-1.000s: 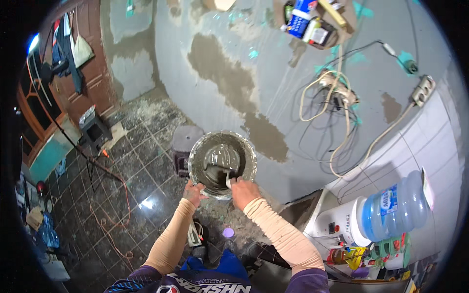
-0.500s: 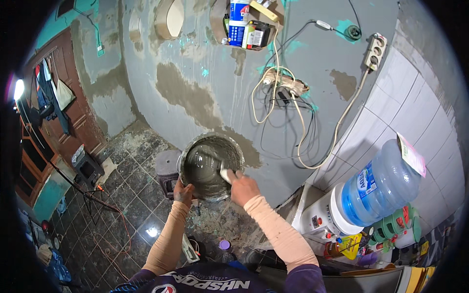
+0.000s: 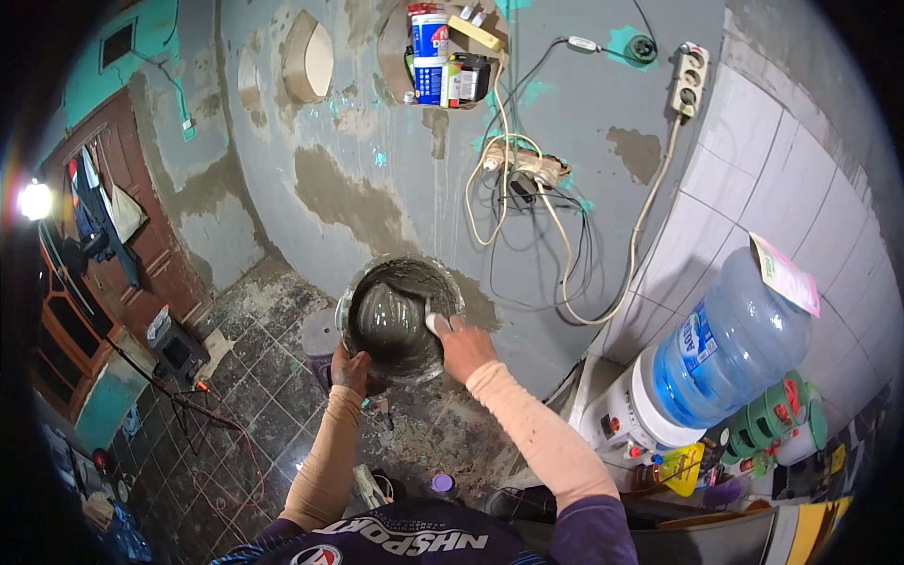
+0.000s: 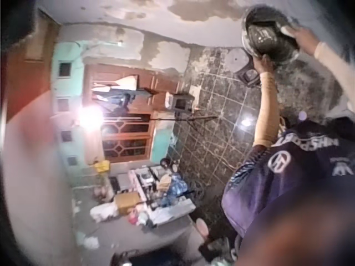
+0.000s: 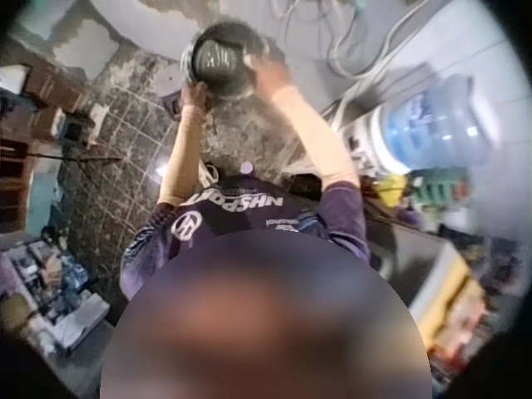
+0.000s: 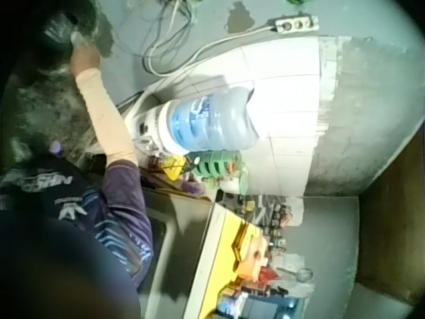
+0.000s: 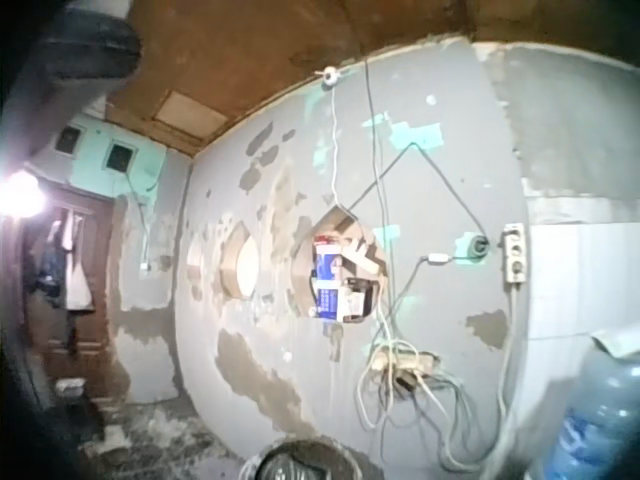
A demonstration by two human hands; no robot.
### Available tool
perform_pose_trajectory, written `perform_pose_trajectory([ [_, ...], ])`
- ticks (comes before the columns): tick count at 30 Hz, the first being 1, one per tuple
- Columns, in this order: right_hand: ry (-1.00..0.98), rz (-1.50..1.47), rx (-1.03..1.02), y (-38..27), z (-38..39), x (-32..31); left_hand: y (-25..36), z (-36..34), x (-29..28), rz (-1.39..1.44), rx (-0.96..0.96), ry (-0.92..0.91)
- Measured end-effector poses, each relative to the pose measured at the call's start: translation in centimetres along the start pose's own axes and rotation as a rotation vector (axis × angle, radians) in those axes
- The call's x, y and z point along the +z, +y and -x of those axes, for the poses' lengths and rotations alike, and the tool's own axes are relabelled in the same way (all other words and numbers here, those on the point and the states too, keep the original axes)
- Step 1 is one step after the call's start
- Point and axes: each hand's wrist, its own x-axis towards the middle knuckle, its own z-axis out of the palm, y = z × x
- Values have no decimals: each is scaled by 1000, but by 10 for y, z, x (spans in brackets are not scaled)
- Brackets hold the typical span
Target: Apply plaster to a concrete wall structure using a trowel and hawk.
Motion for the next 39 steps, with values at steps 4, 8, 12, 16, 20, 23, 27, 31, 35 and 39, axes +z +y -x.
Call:
perform_pose_trajectory([
  [4, 61, 307, -123, -24, -3, 14, 11, -11, -2, -155, 168, 43],
  [8, -5, 377, -150, -49, 6, 7, 31, -11, -8, -144, -1, 12],
  [12, -5, 317, -198, -46, -15, -6, 36, -10, -9, -150, 11, -8],
  [16, 249, 457, -258, -58, -31, 16, 18, -22, -7, 298, 80, -72],
  [20, -179, 502, -56, -81, -21, 34, -1, -34, -4, 1123, -204, -236],
  [23, -220, 433, -174, -77, -20, 17, -8, -28, -2, 805, -12, -216],
  [27, 8, 336, -187, -68, -32, -3, -5, -22, 1, 936, -157, -204],
  [31, 181, 427, -161, -61, -30, 2, 4, -22, 11, 534, 177, -227],
  [35, -165, 392, -107, -61, -11, 0, 13, -30, 13, 674, 79, -255],
  [39, -140, 311, -96, -61, -11, -40, 16, -38, 11, 1143, -140, -372],
])
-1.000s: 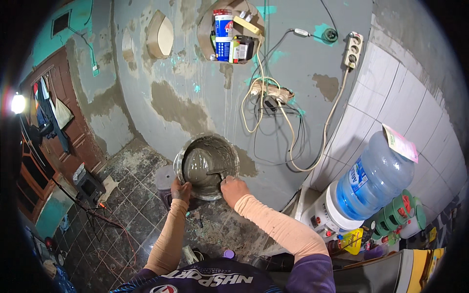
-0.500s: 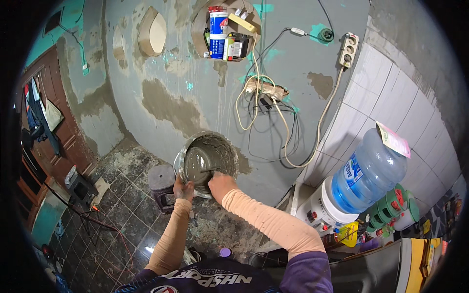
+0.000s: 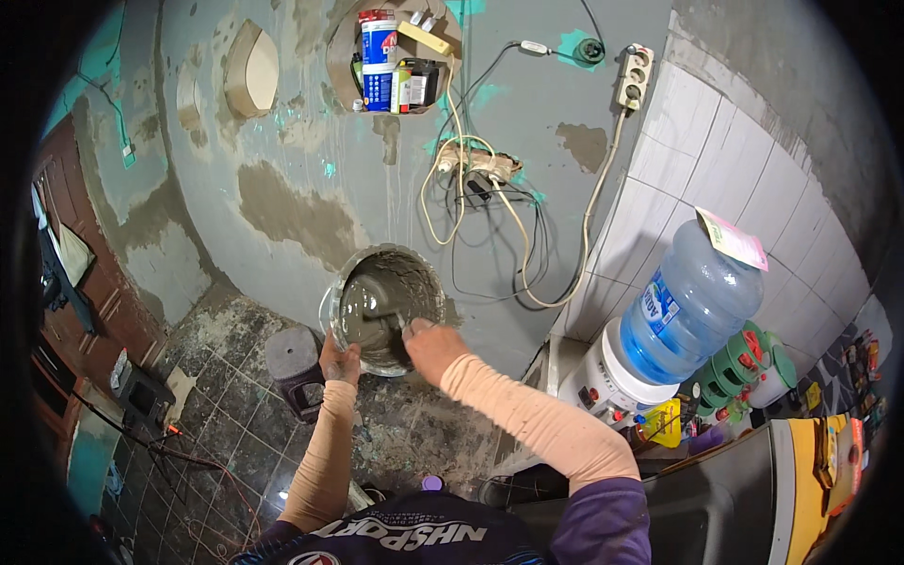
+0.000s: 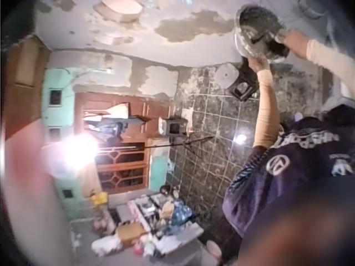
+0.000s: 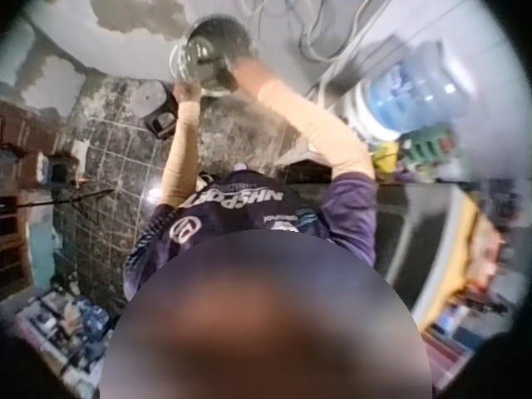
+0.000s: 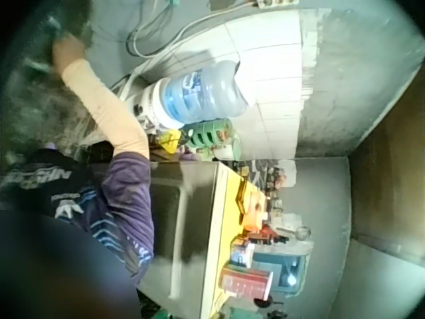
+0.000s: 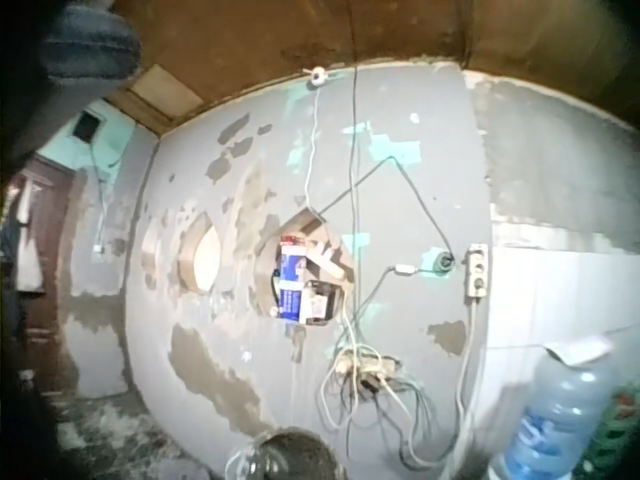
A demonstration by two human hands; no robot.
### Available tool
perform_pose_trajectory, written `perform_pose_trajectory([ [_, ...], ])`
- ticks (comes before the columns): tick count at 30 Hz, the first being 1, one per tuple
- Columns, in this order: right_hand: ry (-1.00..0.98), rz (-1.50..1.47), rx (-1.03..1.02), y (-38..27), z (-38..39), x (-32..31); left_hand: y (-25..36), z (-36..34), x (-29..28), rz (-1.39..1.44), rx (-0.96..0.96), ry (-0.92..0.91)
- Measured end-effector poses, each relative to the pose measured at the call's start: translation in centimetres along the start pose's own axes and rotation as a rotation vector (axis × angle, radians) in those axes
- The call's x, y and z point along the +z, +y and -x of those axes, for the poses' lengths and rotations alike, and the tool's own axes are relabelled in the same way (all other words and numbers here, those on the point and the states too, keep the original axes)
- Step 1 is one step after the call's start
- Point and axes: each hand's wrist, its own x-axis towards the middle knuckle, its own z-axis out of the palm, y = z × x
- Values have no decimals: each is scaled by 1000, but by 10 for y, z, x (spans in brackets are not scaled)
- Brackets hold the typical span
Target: Apply plaster to a concrete wall structure using a trowel and hawk.
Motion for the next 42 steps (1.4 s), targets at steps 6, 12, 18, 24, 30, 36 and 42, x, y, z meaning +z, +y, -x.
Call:
perform_pose_trajectory([
  [6, 174, 203, -111, 50, -2, -39, -2, -12, -5, -223, 18, -28],
  [12, -154, 176, -53, 37, 7, -25, -2, -25, -2, -194, 20, -176],
  [18, 125, 190, -20, 52, 0, -58, -2, -32, -1, -330, 66, -127],
  [24, -210, 150, 47, 43, 7, -40, -4, -29, 9, -228, 18, -94],
  [30, -137, 151, -21, 43, 6, -67, -5, -26, -7, -1347, 203, 120],
  [36, -132, 225, 30, 78, 9, -81, -3, -27, -6, -1396, 277, 2],
  [42, -311, 185, 28, 58, 20, -66, -1, -16, 3, -1573, 209, 22],
])
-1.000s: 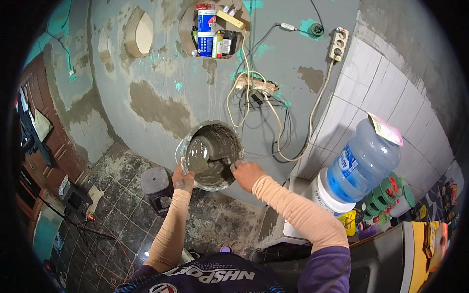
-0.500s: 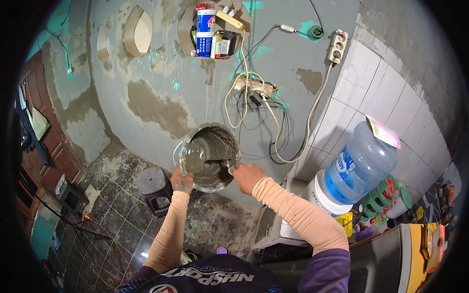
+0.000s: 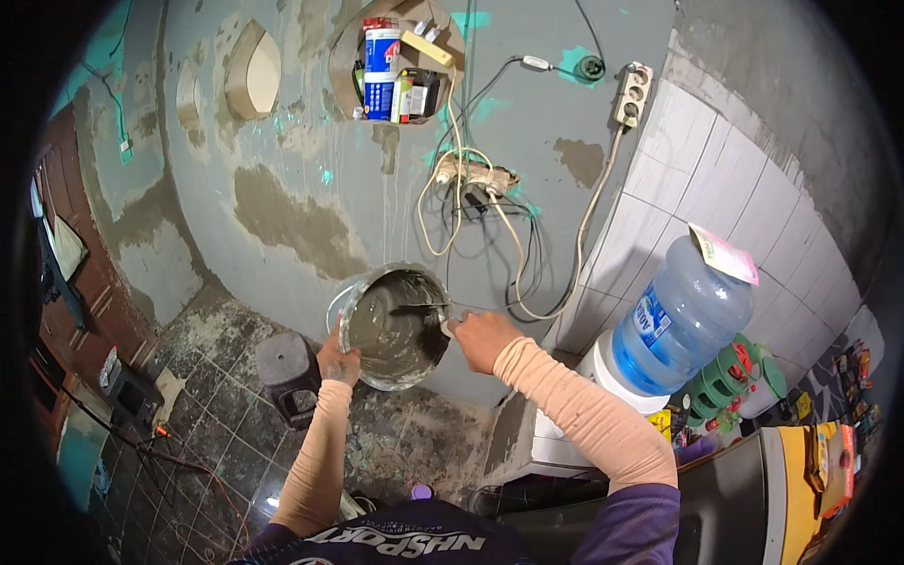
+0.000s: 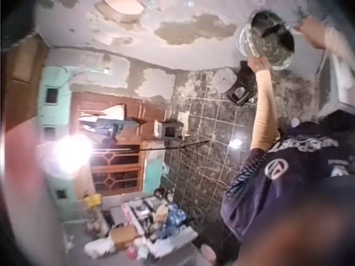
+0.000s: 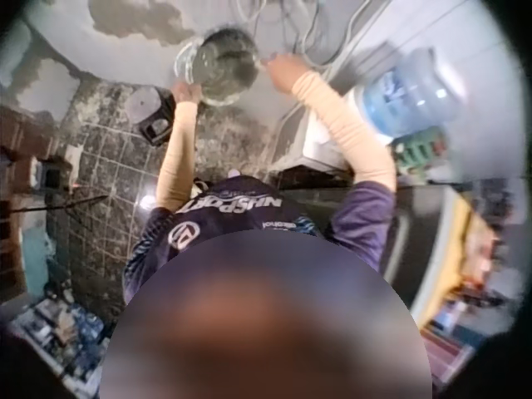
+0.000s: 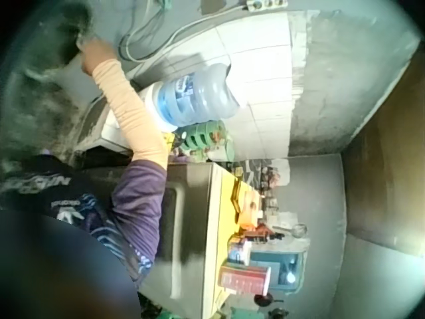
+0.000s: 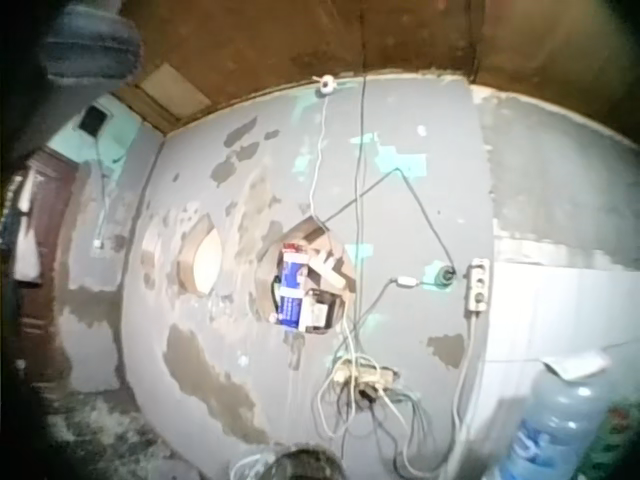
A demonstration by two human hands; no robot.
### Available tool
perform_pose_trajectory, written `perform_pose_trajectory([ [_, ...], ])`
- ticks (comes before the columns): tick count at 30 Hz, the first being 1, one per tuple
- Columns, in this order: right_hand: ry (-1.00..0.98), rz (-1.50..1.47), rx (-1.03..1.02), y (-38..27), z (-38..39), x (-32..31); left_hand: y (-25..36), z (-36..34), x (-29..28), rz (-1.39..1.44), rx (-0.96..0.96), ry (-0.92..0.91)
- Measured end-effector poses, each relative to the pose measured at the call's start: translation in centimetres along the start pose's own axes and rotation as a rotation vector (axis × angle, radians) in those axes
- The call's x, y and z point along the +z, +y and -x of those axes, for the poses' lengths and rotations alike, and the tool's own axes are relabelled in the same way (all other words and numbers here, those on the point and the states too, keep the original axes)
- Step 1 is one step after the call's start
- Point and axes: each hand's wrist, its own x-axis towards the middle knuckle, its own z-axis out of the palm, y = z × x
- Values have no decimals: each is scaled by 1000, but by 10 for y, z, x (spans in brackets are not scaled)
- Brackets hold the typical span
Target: Apply plaster to a concrete wall structure using a trowel and hawk.
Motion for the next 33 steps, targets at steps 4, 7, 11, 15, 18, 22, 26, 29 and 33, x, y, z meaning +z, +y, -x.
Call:
perform_pose_trajectory([
  [4, 136, -57, 28, 8, 4, -10, 7, 1, 7, 195, -11, 70],
  [7, 187, -72, 54, 0, 5, -3, 22, 9, 9, 393, -125, 54],
  [11, -139, -108, 8, -29, 1, 16, 39, 10, 14, 970, -140, 35],
  [15, 201, -167, 25, -28, -11, 24, 34, 10, 16, 947, -183, 8],
  [18, 435, -118, 87, -31, -23, 35, 33, 14, 21, 839, -100, 28],
  [22, 259, -46, 52, -62, -27, 47, 47, 17, 24, 430, 14, 168],
  [26, 48, -216, 65, -61, -24, 30, 48, 25, 20, 332, -35, 226],
  [29, 160, -220, 115, -44, -33, 19, 34, 25, 16, 478, -55, 161],
  [33, 514, -229, 195, -44, -48, 34, 19, 18, 16, 476, 12, 186],
])
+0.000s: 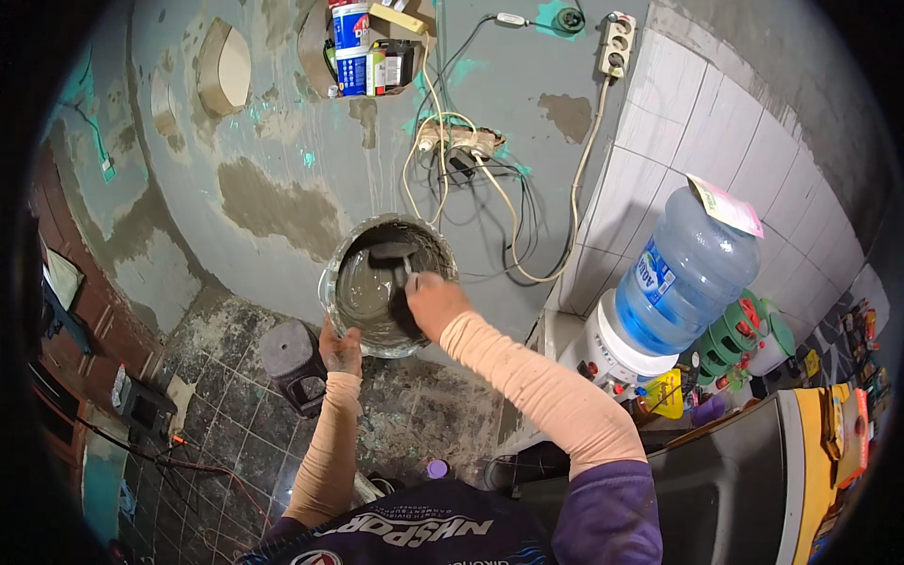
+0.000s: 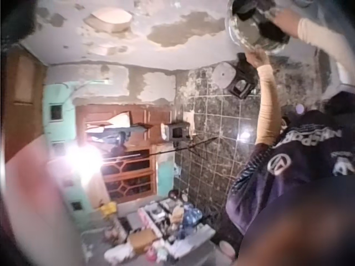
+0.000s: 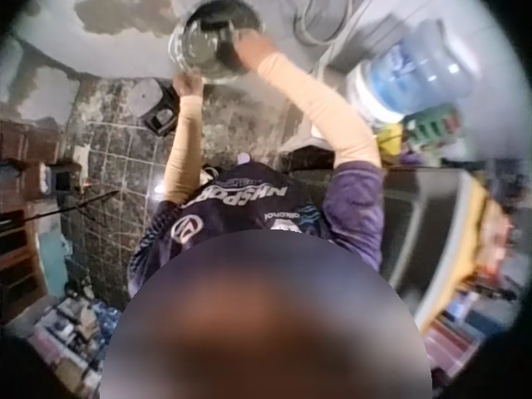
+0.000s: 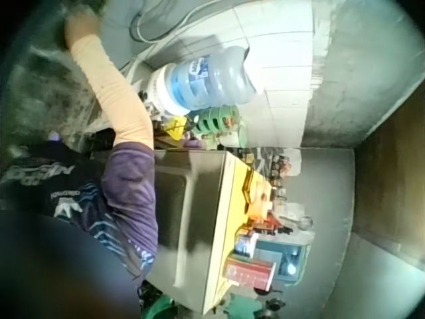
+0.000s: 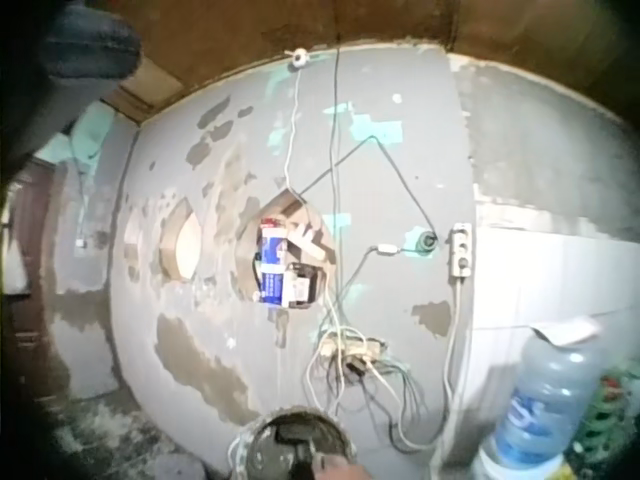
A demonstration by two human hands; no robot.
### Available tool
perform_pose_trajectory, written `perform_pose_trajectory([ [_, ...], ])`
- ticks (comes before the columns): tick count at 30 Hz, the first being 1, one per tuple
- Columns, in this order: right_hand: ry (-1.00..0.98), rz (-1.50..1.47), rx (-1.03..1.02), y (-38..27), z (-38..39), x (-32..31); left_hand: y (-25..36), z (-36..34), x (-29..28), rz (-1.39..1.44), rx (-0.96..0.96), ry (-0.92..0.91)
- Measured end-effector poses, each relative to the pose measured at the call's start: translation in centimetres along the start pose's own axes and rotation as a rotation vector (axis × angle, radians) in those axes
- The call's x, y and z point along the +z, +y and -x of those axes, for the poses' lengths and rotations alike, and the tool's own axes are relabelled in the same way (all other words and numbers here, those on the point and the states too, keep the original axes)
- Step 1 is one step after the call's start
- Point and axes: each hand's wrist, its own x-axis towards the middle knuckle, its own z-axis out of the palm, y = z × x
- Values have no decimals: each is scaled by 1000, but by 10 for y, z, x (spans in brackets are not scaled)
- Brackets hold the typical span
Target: Apply plaster to a concrete wall structure using a trowel and hawk.
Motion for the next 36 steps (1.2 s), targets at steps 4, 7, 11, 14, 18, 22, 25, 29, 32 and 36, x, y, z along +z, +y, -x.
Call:
perform_pose_trajectory([
  [4, -335, 168, -68, -17, 23, 12, -3, -12, -4, 307, -78, -89],
  [7, -386, 38, -115, -11, 24, -1, -3, -10, -8, 670, -318, 18],
  [11, -132, 5, -19, -1, 11, -6, -1, -8, -8, 267, -145, 22],
  [14, -80, 12, 5, -4, 12, 2, 5, -8, -7, 335, -205, -9],
  [18, -186, -42, -86, -16, 36, 1, 14, -10, -10, 188, -132, 11],
  [22, -357, -18, -54, -7, 28, -16, 13, -12, -16, -139, -51, 7],
  [25, -217, -33, -10, -2, 12, -16, 9, -13, -16, 91, -36, 8],
  [29, -168, -21, -53, -15, 29, -6, 7, -12, -17, -2, -70, -11],
  [32, -268, -6, -116, -17, 43, -6, 7, -8, -18, -121, 41, -10],
  [36, -266, -35, -32, -7, 30, -9, 10, -2, -16, 86, -83, -24],
])
